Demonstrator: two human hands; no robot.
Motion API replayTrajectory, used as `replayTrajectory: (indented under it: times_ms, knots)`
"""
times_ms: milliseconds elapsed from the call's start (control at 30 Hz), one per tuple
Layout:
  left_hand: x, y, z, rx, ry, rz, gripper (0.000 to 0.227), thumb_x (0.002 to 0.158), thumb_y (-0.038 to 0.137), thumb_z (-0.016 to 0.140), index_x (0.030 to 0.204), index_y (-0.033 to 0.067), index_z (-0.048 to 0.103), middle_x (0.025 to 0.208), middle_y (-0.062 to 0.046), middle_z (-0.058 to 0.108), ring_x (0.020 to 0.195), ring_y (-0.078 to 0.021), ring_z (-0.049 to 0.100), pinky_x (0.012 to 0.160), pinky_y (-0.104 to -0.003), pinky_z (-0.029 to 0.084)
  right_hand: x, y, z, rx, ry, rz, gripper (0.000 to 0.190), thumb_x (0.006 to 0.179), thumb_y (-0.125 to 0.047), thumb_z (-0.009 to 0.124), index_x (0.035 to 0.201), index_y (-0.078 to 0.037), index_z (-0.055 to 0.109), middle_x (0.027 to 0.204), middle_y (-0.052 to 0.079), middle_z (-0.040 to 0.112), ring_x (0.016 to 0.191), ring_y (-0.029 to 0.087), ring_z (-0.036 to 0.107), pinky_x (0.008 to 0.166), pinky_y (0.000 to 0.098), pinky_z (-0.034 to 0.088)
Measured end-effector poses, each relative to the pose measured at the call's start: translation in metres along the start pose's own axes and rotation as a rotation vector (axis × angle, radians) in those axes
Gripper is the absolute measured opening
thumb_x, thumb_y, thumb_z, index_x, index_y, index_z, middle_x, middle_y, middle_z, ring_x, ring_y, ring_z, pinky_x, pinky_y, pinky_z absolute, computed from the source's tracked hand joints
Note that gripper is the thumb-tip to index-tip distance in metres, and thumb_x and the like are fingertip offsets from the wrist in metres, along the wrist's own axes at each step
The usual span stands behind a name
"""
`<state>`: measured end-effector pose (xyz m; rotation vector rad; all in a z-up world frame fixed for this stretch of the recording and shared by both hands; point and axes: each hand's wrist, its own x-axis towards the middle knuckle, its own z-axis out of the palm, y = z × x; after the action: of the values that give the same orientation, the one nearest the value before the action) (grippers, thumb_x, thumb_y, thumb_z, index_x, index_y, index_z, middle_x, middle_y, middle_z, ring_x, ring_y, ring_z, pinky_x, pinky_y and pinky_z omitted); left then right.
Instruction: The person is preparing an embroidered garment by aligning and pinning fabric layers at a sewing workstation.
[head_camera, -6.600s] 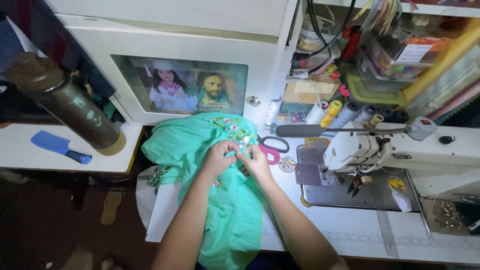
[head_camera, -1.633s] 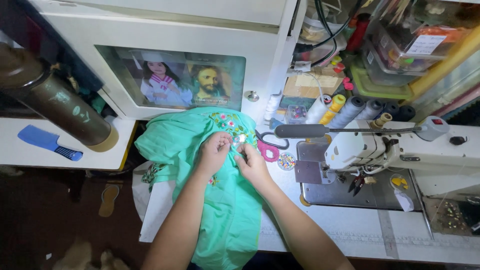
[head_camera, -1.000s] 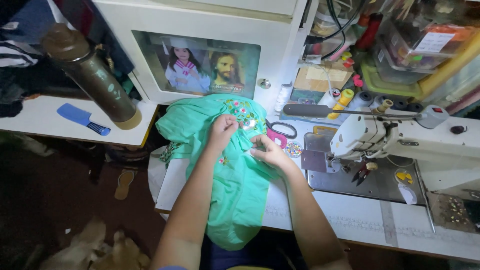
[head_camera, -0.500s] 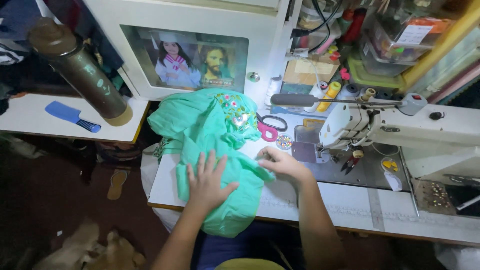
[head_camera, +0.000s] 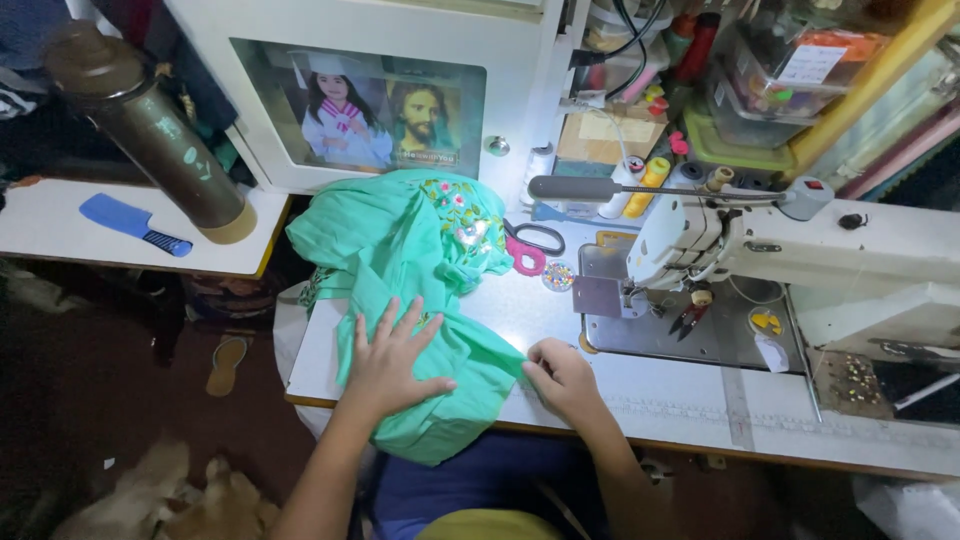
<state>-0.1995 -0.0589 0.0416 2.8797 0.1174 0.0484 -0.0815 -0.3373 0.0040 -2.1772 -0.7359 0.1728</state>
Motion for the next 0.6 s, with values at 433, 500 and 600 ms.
replayTrajectory:
  times_ms: [433, 500, 600]
  knots:
    - [-0.001, -0.01, 0.033, -0.189, 0.284, -0.064, 0.066, 0.091, 0.071, 0.054, 0.139, 0.0265, 0.061, 0.149, -0.002, 0.057, 0.147, -0.0299, 0.041, 0.118, -0.069, 0.025, -0.002, 0.032, 0.009, 0.61, 0.181, 0.055, 0.011, 0.097, -0.012, 0.066, 0.107, -0.006, 0.064, 0.077, 0.004, 0.066, 0.072, 0.012, 0.055, 0.072, 0.029, 0.05]
    - [0.006, -0.014, 0.043, -0.14, 0.364, -0.087, 0.05, 0.092, 0.055, 0.062, 0.134, 0.0287, 0.065, 0.144, 0.0, 0.06, 0.143, -0.0288, 0.046, 0.113, -0.071, 0.032, -0.003, 0.028, 0.007, 0.632, 0.166, 0.057, 0.015, 0.096, -0.012, 0.068, 0.11, -0.006, 0.065, 0.079, 0.004, 0.067, 0.075, 0.012, 0.057, 0.075, 0.0286, 0.051]
    - [0.03, -0.01, 0.043, -0.166, 0.471, -0.014, 0.033, 0.092, 0.04, 0.065, 0.122, 0.0285, 0.073, 0.142, -0.001, 0.061, 0.139, -0.0313, 0.05, 0.108, -0.073, 0.034, -0.001, 0.023, 0.005, 0.597, 0.17, 0.046, 0.015, 0.096, -0.011, 0.068, 0.109, -0.005, 0.067, 0.08, 0.005, 0.069, 0.076, 0.013, 0.057, 0.075, 0.0302, 0.052]
